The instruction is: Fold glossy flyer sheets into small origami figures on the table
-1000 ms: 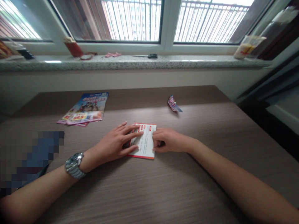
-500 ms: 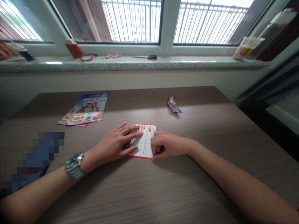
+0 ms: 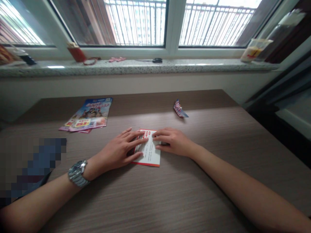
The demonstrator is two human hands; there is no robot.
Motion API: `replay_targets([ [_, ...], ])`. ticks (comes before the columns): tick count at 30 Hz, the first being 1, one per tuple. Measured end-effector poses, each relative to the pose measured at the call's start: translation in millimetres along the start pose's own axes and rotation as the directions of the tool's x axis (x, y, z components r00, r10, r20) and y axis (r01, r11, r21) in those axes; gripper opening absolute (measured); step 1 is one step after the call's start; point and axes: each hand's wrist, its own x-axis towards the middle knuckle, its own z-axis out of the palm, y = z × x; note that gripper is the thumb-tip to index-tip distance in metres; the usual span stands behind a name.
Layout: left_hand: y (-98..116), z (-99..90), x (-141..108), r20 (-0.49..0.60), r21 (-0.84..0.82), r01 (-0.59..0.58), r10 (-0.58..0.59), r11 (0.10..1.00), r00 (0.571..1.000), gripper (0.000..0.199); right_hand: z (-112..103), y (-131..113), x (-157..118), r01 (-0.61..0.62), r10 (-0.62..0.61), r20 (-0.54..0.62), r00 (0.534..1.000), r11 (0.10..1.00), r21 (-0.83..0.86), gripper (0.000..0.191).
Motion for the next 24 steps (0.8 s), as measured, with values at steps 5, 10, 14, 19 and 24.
replay_targets([
  [5,-0.1,-1.7,0.1,-0.007,0.002,-0.015,0.015,1.0,1.0,0.048,1.5,-0.9,0.2,-0.017,0.017,-0.002,1.0,1.0,-0.019,0.028],
  [10,-2.8,-3.4,-0.8,-0.008,0.041,-0.005,0.005,0.999,1.0,0.046,3.5,-0.2,5.1,-0.014,0.014,-0.002,1.0,1.0,-0.004,0.029],
  [14,-5.3,-5.4,-1.1,-0.055,0.048,0.036,-0.033,0.998,0.998,0.042,6.8,3.4,10.5,-0.009,0.009,0.001,1.0,1.0,0.0,0.032],
  [19,-5.0,-5.5,0.9,-0.138,0.071,0.079,-0.069,0.994,0.988,0.038,9.5,6.5,15.9,-0.031,0.031,-0.019,0.999,0.999,-0.008,0.033],
  [24,-3.0,-2.9,3.0,-0.161,0.114,0.099,-0.08,0.989,0.984,0.037,9.2,6.0,18.5,-0.044,0.044,0.002,0.999,0.999,-0.009,0.033],
])
